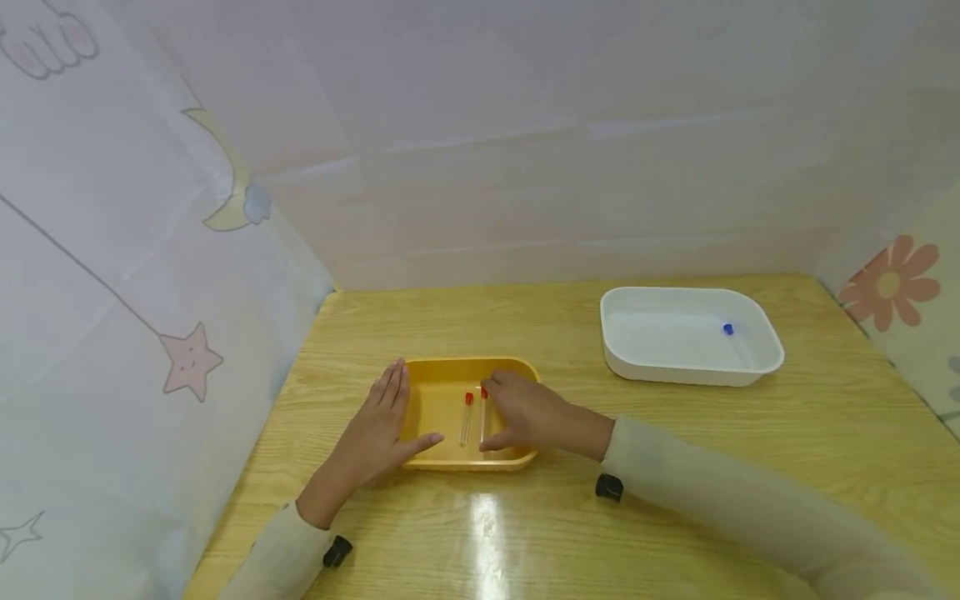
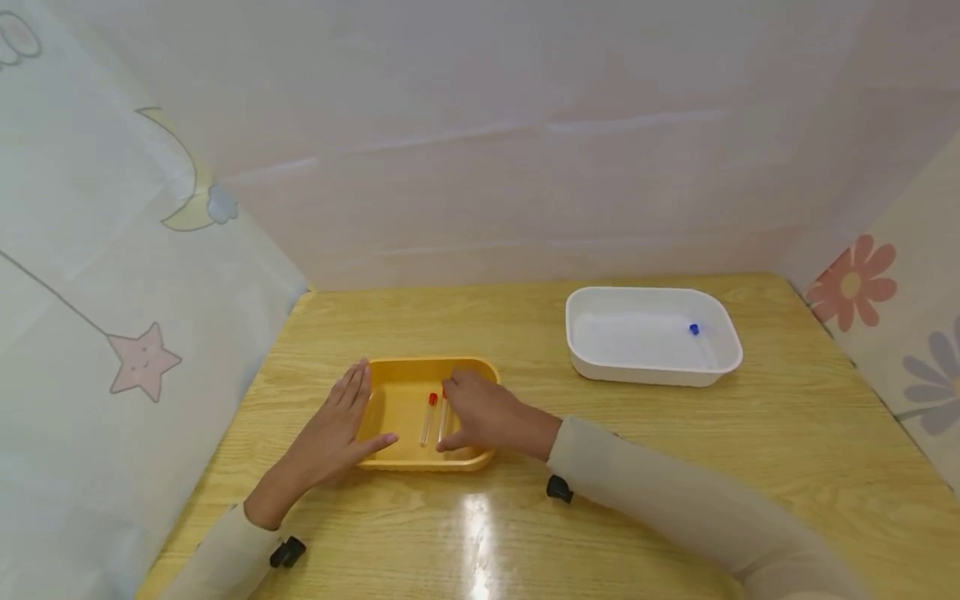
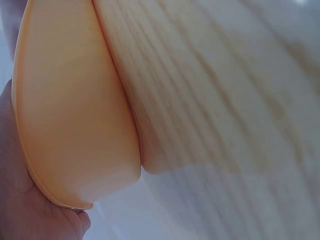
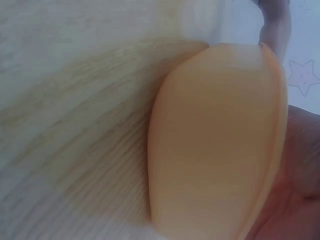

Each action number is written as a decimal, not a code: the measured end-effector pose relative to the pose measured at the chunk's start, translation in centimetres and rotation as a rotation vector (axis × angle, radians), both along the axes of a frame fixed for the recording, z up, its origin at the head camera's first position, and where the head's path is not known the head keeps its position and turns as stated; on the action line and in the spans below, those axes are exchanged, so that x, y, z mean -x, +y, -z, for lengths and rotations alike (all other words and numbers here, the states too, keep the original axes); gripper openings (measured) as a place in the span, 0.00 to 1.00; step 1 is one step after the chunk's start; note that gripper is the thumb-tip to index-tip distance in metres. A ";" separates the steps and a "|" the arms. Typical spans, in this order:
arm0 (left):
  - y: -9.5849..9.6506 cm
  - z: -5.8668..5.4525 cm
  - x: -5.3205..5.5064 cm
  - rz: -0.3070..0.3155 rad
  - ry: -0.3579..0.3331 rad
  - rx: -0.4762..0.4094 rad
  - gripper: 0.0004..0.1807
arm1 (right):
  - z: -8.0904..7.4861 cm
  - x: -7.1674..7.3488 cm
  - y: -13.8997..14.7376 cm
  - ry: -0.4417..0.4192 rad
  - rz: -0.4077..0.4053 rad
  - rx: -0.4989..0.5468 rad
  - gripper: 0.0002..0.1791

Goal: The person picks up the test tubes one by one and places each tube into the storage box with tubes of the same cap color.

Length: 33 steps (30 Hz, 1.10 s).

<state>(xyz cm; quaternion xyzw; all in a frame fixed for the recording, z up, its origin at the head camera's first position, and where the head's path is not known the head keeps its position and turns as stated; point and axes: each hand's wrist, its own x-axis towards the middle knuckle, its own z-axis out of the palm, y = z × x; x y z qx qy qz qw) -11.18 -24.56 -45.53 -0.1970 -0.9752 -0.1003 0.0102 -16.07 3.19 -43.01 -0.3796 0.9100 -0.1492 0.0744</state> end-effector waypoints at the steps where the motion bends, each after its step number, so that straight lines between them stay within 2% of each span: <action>1: 0.0 0.0 0.0 -0.002 -0.004 -0.001 0.62 | 0.1 0.0 -0.1 0.005 -0.001 -0.004 0.52; 6: 0.0 -0.1 -0.1 0.000 -0.005 -0.006 0.62 | 0.7 -0.1 -0.4 0.031 -0.009 -0.016 0.52; 15: 0.1 -0.1 -0.1 0.013 0.028 -0.006 0.62 | 0.6 -0.1 -1.0 0.040 -0.025 -0.049 0.51; 26: 0.0 0.0 0.0 0.005 0.012 -0.003 0.62 | 1.5 0.4 -2.1 0.029 0.004 -0.133 0.49; 33: 0.0 0.0 0.0 0.007 0.010 -0.007 0.62 | 1.6 0.5 -2.5 0.031 0.008 -0.145 0.49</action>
